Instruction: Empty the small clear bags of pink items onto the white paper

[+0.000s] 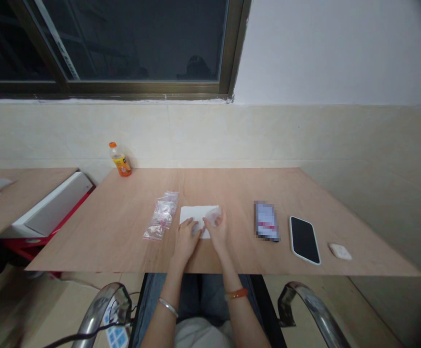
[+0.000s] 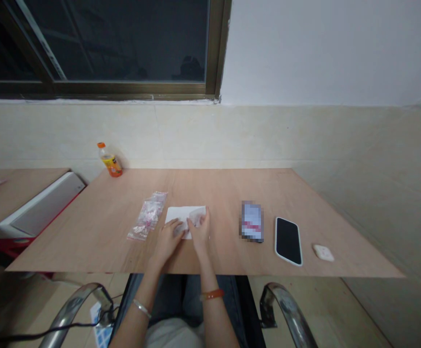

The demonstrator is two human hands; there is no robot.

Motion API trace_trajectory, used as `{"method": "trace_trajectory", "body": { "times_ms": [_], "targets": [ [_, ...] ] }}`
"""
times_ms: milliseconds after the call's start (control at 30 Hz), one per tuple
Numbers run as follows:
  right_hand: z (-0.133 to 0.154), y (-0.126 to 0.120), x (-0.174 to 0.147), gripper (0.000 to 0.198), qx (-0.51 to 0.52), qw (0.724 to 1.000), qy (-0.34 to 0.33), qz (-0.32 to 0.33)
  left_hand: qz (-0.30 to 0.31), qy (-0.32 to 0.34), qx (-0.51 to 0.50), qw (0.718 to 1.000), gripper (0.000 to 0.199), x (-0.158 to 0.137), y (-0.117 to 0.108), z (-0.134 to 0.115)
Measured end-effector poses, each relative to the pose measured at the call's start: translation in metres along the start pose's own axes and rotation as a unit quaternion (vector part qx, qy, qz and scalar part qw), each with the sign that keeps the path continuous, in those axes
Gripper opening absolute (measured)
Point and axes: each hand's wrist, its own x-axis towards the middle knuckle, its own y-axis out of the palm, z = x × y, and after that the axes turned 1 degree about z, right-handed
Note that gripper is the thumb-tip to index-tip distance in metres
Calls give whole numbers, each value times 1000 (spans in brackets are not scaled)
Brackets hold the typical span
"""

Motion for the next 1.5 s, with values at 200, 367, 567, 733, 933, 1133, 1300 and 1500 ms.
{"method": "trace_trajectory", "body": {
  "times_ms": [200, 367, 567, 733, 933, 1133, 1300, 1500],
  "targets": [
    [35, -5, 5, 66, 65, 994, -45, -78, -52, -11, -149, 987, 33, 3, -3, -7],
    [50, -11, 3, 60, 21, 999, -13, -26, -4, -28, -313, 949, 35, 6, -3, -24],
    [56, -16, -1, 65, -32, 999, 10, 1, 26, -53, -468, 882, 18, 8, 6, -43],
    [62, -25, 1, 40, -44, 999, 8, 29, 30, -70, -476, 876, 18, 8, 5, -48],
    [62, -42, 9, 37, -28, 1000, 5, -3, 41, -100, -460, 881, 22, 9, 10, -45],
    [57, -70, 28, 35, -96, 995, -23, 15, 26, -117, -476, 871, 29, 8, 20, -47],
    [50, -79, 64, 31, -272, 962, -31, 2, -3, -86, -427, 900, 22, 6, 26, -45],
    [44, -78, 91, 20, -351, 933, -60, -40, -24, -74, -331, 940, 21, 6, 14, -39]
  ]
}}
